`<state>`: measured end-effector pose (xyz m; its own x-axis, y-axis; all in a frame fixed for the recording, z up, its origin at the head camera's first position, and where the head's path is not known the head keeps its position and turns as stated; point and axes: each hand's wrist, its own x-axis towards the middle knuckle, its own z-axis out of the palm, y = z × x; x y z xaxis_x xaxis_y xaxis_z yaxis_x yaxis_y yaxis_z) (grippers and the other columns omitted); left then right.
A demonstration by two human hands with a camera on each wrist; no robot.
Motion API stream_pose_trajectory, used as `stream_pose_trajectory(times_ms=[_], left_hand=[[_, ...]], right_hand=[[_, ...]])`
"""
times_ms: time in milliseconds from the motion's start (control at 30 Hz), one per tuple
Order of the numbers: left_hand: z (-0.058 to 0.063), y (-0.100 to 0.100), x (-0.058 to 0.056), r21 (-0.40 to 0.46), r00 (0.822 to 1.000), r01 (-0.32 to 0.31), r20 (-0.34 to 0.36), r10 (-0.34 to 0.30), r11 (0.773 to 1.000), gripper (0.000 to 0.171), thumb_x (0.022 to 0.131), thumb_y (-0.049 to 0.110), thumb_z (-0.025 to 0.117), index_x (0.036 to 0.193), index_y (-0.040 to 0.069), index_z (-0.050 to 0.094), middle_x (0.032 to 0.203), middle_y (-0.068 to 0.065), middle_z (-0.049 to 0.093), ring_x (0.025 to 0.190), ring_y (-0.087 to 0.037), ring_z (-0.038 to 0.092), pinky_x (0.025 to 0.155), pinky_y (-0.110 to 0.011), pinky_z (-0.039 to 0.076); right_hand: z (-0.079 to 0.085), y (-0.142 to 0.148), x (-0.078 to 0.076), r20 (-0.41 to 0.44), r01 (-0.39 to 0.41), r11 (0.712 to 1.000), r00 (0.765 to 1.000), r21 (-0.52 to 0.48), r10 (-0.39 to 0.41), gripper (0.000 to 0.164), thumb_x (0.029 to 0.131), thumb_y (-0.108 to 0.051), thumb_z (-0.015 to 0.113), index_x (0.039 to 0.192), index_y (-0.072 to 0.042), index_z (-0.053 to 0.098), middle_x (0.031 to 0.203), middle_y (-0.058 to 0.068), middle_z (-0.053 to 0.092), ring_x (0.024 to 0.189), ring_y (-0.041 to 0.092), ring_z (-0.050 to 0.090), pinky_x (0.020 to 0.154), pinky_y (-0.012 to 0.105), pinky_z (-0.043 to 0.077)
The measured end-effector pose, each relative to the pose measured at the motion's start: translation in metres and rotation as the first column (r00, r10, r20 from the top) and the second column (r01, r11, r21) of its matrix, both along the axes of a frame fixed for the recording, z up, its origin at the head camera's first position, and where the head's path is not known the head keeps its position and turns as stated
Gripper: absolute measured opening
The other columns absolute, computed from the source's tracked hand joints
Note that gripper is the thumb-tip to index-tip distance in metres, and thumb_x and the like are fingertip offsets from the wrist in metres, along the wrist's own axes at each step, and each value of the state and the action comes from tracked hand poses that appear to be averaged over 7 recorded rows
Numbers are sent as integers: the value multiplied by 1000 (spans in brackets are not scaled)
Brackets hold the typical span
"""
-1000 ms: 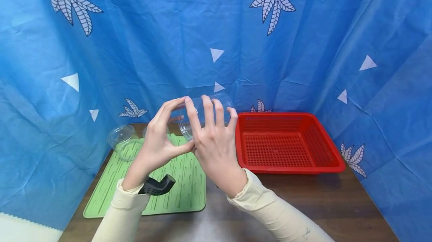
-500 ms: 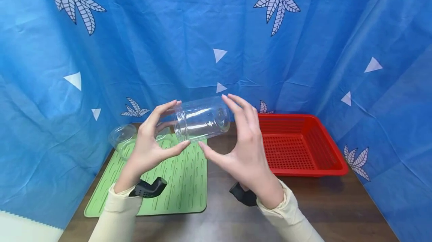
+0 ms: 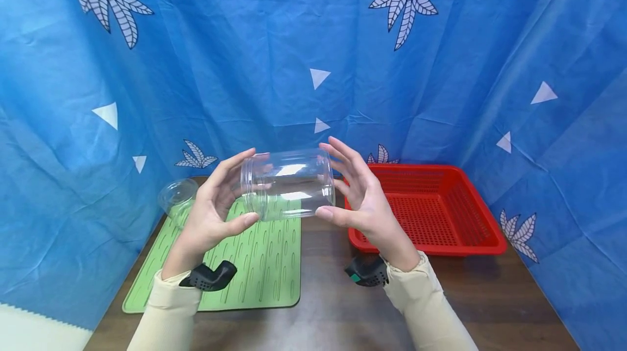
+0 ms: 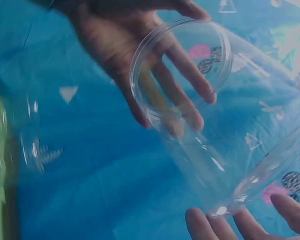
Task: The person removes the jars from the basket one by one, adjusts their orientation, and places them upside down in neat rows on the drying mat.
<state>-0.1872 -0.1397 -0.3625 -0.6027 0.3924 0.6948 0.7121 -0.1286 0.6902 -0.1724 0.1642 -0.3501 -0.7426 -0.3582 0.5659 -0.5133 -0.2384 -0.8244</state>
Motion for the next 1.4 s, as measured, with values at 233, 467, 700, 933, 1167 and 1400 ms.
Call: stream_pose_trajectory(times_ms=[233, 467, 700, 933, 1167, 1400], left_hand=[[-2, 1, -2, 23, 998, 56, -14, -55, 998, 95, 88, 17, 90, 168, 7, 40, 166, -15, 49, 130, -42, 66, 111, -51, 55], [-1, 2, -3, 28, 997, 68, -39, -67, 997, 95, 90, 22, 90, 168, 6, 39, 166, -17, 48, 135, -43, 63, 110, -53, 55], [-3, 1, -4, 34, 996, 81, -28, -80, 996, 97, 92, 29, 91, 169, 4, 37, 166, -17, 48, 137, -47, 59, 110, -52, 56], [-10, -5, -4, -19, 999, 49, -5, -50, 999, 100, 95, 42, 87, 171, 6, 32, 170, -12, 45, 150, -38, 50, 117, -48, 50], [-29, -22, 1, -74, 993, -85, 76, 91, 994, 90, 96, 15, 85, 171, 16, 36, 171, -4, 42, 153, -30, 45, 121, -41, 47], [-49, -40, 5, -115, 979, -158, 114, 171, 981, 77, 101, -5, 74, 168, 18, 42, 165, -7, 49, 148, -30, 51, 118, -43, 49]], right_hand=[[-9, -6, -7, 12, -150, 985, 988, -82, 152, 96, 91, 0, 80, 173, -9, 30, 172, 26, 33, 155, 47, 39, 119, 56, 48], [-10, -9, -8, -17, -130, 985, 991, -117, 129, 90, 90, 0, 84, 168, -2, 38, 163, 30, 44, 146, 48, 52, 111, 66, 50], [-11, -10, -8, -16, -115, 987, 993, -109, 114, 89, 90, 5, 80, 168, -2, 39, 162, 29, 46, 145, 47, 54, 109, 67, 51], [-7, -11, -6, 49, -72, 994, 996, -78, 76, 89, 90, 4, 82, 168, -7, 41, 161, 26, 49, 144, 43, 55, 107, 58, 56], [-4, -12, -11, 44, 52, 998, 998, 40, -54, 88, 89, 9, 80, 167, -15, 47, 161, 17, 53, 143, 40, 56, 110, 50, 56], [-6, -16, -33, 12, 184, 970, 982, 158, -189, 86, 89, 3, 86, 164, -23, 52, 157, 7, 59, 145, 32, 55, 112, 41, 55]])
